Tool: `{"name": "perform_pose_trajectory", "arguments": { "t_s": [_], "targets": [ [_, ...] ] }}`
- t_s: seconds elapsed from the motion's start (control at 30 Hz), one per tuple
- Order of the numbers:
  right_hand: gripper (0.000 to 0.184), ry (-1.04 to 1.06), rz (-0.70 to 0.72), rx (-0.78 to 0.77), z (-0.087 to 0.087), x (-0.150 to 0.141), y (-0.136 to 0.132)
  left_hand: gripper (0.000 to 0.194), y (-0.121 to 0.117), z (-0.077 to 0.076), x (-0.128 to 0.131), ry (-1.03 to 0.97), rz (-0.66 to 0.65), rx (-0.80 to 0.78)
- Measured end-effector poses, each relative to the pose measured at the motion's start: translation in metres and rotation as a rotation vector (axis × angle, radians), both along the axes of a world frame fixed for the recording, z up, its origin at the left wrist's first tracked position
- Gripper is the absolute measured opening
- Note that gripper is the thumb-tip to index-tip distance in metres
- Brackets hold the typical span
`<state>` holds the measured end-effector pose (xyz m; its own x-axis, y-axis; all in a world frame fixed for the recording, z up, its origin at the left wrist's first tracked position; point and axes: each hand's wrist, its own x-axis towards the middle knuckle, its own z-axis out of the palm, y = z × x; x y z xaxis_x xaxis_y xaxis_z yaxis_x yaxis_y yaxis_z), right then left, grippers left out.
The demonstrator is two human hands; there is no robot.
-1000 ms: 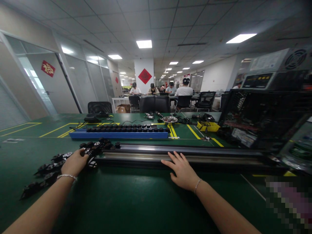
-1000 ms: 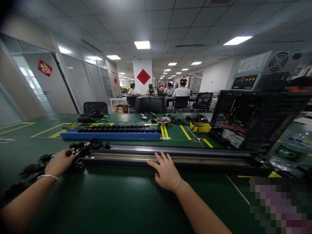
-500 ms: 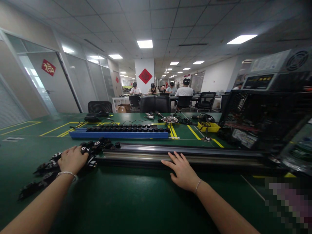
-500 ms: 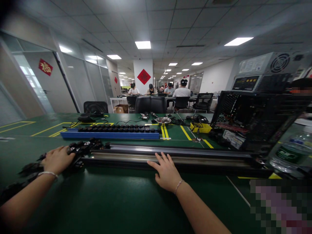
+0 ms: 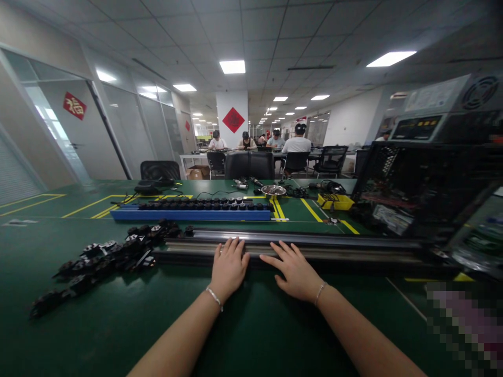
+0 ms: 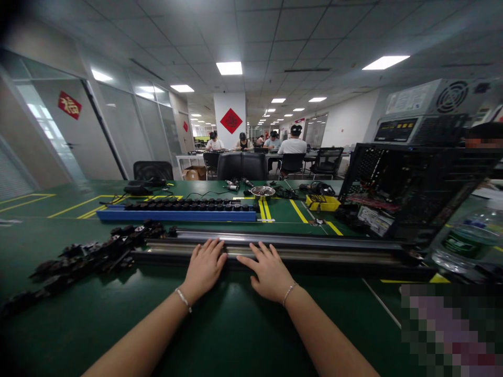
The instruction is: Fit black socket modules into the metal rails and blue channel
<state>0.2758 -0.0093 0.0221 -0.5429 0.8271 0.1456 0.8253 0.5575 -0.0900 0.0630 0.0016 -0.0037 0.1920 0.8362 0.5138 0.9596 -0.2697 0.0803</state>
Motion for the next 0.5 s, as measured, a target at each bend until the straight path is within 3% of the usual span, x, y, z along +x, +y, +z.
{"name": "perform_pose_trajectory", "arguments": {
  "t_s": [0.1, 0.17, 0.3, 0.4, 0.5],
  "targets": [
    [0.046, 0.052, 0.04, 0.033, 0.008, 0.024, 0.007, 0.043, -0.003, 0.002, 0.016, -0.031, 0.012, 0.017],
    [0.039, 0.114, -0.078, 0.138, 0.016, 0.053, 0.015, 0.043, -0.002, 0.002, 0.016, -0.039, 0.006, 0.023],
    [0.048, 0.2, -0.647, 0.425, 0.025, 0.135, 0.022, 0.043, -0.001, 0.002, 0.013, -0.042, 0.007, 0.03],
    [0.061, 0.161, -1.102, 0.4, 0.015, 0.198, 0.012, 0.043, -0.002, 0.001, 0.014, -0.036, 0.008, 0.044],
    [0.072, 0.191, -1.379, 0.354, -0.002, 0.245, -0.001, 0.043, -0.002, 0.001, 0.015, -0.032, 0.006, 0.047]
  ]
}}
